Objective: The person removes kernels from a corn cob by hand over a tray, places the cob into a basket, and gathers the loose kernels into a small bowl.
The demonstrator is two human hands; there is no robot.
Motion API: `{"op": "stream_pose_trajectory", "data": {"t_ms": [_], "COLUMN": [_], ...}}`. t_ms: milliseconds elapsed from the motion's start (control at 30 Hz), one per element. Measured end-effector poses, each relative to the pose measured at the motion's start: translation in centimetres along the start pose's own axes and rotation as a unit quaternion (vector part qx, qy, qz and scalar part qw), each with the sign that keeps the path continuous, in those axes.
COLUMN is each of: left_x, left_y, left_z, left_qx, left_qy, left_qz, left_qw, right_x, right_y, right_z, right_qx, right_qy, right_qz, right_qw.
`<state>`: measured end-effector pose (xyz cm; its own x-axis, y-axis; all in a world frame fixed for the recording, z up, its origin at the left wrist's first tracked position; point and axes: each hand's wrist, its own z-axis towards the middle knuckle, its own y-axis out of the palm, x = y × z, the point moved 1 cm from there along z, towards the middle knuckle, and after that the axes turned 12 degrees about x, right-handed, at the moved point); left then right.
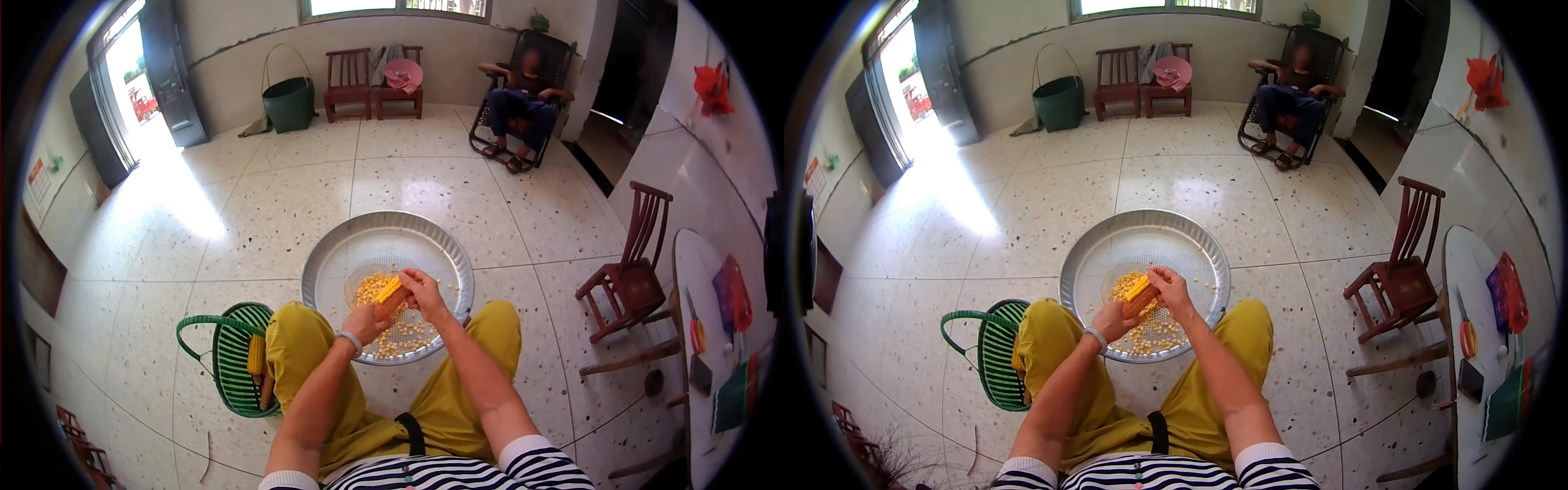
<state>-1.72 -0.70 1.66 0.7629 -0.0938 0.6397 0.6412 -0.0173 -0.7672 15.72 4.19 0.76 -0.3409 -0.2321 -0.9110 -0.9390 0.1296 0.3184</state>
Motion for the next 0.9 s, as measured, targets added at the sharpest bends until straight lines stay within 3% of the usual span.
{"op": "stream_pose_trajectory", "data": {"t_ms": [167, 367, 567, 667, 767, 900], "left_x": [-0.4, -0.1, 0.1, 0.6, 0.1, 0.1], "left_y": [-0.1, -0.9, -1.4, -1.5, -0.6, -0.3], "left_z": [0.1, -0.1, -0.2, -0.5, -0.3, -0.2], "left_qx": [0.005, -0.015, -0.005, -0.003, -0.006, 0.006], "left_qy": [0.0, -0.009, -0.013, -0.021, -0.024, -0.033], "left_qz": [0.004, 0.002, 0.008, 0.027, 0.049, 0.052], "left_qw": [1.0, 1.0, 1.0, 0.999, 0.998, 0.998], "right_x": [0.2, 1.8, 1.5, 1.9, 2.1, 1.9], "right_y": [-0.3, 0.0, 0.4, 0.7, 0.7, 0.6], "right_z": [0.5, 0.9, 0.5, 0.5, 0.6, 1.0], "right_qx": [-0.035, -0.042, -0.055, -0.021, 0.03, 0.023], "right_qy": [0.022, -0.065, 0.005, -0.051, -0.042, -0.013], "right_qz": [0.042, -0.044, 0.028, -0.027, -0.029, 0.003], "right_qw": [0.998, 0.996, 0.998, 0.998, 0.998, 1.0]}}
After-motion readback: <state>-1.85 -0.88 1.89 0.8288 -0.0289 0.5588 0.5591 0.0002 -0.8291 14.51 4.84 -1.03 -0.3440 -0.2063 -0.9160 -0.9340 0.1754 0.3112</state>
